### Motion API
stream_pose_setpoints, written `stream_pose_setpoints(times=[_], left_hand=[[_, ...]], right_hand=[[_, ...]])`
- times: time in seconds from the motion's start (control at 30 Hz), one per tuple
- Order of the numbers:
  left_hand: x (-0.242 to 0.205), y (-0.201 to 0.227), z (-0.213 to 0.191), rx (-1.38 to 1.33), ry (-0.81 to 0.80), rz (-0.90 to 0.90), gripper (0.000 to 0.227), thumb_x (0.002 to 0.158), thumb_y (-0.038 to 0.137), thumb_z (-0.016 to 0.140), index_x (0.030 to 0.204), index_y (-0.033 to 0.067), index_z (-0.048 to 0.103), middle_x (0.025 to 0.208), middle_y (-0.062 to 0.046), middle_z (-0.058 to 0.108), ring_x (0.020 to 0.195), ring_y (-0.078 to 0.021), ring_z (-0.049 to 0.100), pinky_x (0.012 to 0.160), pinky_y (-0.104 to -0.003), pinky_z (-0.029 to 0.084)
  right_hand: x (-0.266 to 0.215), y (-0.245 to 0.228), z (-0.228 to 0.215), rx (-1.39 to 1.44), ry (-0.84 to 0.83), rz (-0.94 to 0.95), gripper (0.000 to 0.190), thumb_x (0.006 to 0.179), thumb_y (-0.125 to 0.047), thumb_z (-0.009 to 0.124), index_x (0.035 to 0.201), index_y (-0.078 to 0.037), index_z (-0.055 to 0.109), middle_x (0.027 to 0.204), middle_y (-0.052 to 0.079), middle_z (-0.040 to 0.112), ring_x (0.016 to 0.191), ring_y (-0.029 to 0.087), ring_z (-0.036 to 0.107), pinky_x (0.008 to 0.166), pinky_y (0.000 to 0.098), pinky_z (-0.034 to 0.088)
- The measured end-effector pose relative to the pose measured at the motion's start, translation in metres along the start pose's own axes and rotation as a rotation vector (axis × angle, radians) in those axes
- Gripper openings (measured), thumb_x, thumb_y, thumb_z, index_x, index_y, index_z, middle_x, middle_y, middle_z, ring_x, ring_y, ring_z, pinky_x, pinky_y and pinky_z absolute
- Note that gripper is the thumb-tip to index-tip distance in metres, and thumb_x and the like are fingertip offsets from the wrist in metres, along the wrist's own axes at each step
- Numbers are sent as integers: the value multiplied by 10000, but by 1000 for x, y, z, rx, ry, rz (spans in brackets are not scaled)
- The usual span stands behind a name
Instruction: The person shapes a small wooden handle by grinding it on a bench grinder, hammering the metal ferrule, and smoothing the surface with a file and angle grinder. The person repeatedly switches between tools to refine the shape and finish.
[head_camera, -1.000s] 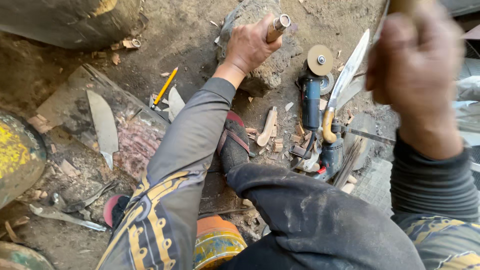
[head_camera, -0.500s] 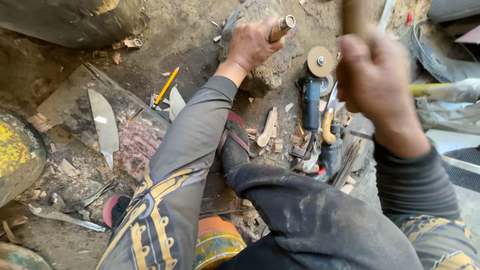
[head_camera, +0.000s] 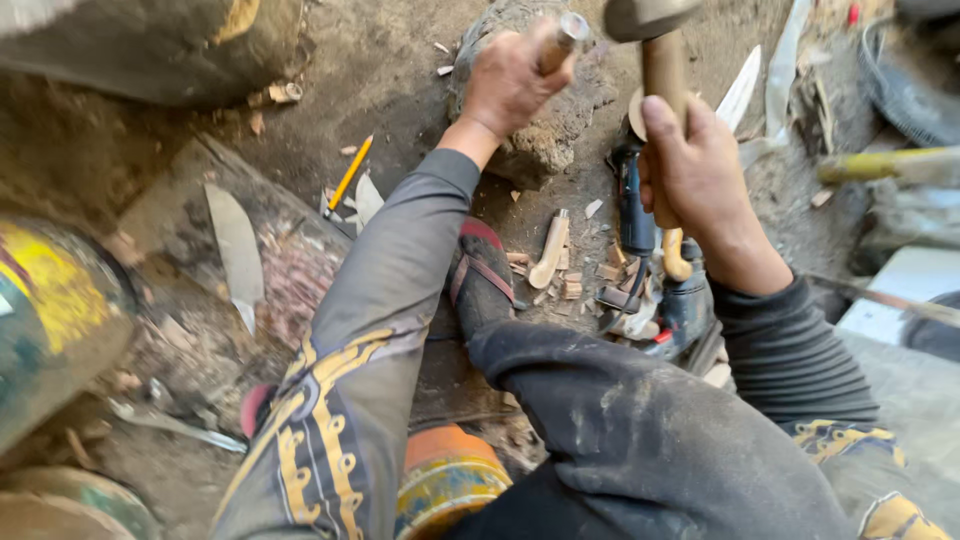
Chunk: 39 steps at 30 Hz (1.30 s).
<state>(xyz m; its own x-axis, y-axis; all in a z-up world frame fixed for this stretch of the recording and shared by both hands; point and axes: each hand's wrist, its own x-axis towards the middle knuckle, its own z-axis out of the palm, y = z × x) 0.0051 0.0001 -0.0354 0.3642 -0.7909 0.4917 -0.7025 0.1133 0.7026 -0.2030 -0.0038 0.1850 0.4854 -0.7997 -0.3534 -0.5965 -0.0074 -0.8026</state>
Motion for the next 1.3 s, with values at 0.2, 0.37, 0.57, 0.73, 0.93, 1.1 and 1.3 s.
stream_pose_setpoints(times=[0.2,0.37,0.57,0.73,0.93,1.1,1.3], left_hand=[[-4,36,-60,-687,-205,-256,543,1023,539,626,1314,135,408,956,-79,703,646,-114,750,548,-304,623],[-40,94,-108,-763,-160,-280,609,1016,513,592,1427,126,365,1042,-89,803,616,-98,724,546,-263,628],[-48,137,-140,-1055,-122,-212,423,1162,380,494,1474,107,409,1354,-114,706,742,-84,630,603,-202,492],[-58,150,-143,-1169,-57,-271,373,1153,307,522,1448,97,437,1083,-128,645,681,-104,588,637,-235,502],[-62,162,-145,-1370,-20,-299,298,1175,279,488,1421,125,422,1069,-187,683,613,-130,596,561,-237,488],[-53,174,-155,-1439,-33,-215,210,1187,229,464,1373,133,481,1078,-197,688,591,-150,613,537,-257,505],[-57,167,-153,-1497,-83,-197,184,1192,163,452,1232,59,598,1087,-192,659,660,-224,667,576,-320,573]], right_hand=[[-30,38,3,279,95,103,366,1051,-463,563,1034,-102,508,690,7,541,493,111,523,424,272,450],[-31,142,32,209,30,408,403,1019,-463,589,974,-65,552,663,27,541,468,149,513,404,307,425],[-11,222,71,-120,114,343,529,996,-488,634,1051,37,652,825,146,685,696,247,658,622,410,519],[7,253,89,-465,63,170,639,1004,-514,615,1142,110,619,1011,344,690,964,478,687,855,518,542],[8,232,84,-766,-166,170,702,1007,-604,558,1085,90,634,1008,341,702,976,491,688,871,543,551],[-4,175,68,-921,-155,112,620,969,-612,570,1049,-5,671,944,291,709,903,476,694,792,559,561],[-14,144,30,-627,100,52,444,1025,-468,618,1039,-28,675,841,277,701,833,475,680,746,542,542]])
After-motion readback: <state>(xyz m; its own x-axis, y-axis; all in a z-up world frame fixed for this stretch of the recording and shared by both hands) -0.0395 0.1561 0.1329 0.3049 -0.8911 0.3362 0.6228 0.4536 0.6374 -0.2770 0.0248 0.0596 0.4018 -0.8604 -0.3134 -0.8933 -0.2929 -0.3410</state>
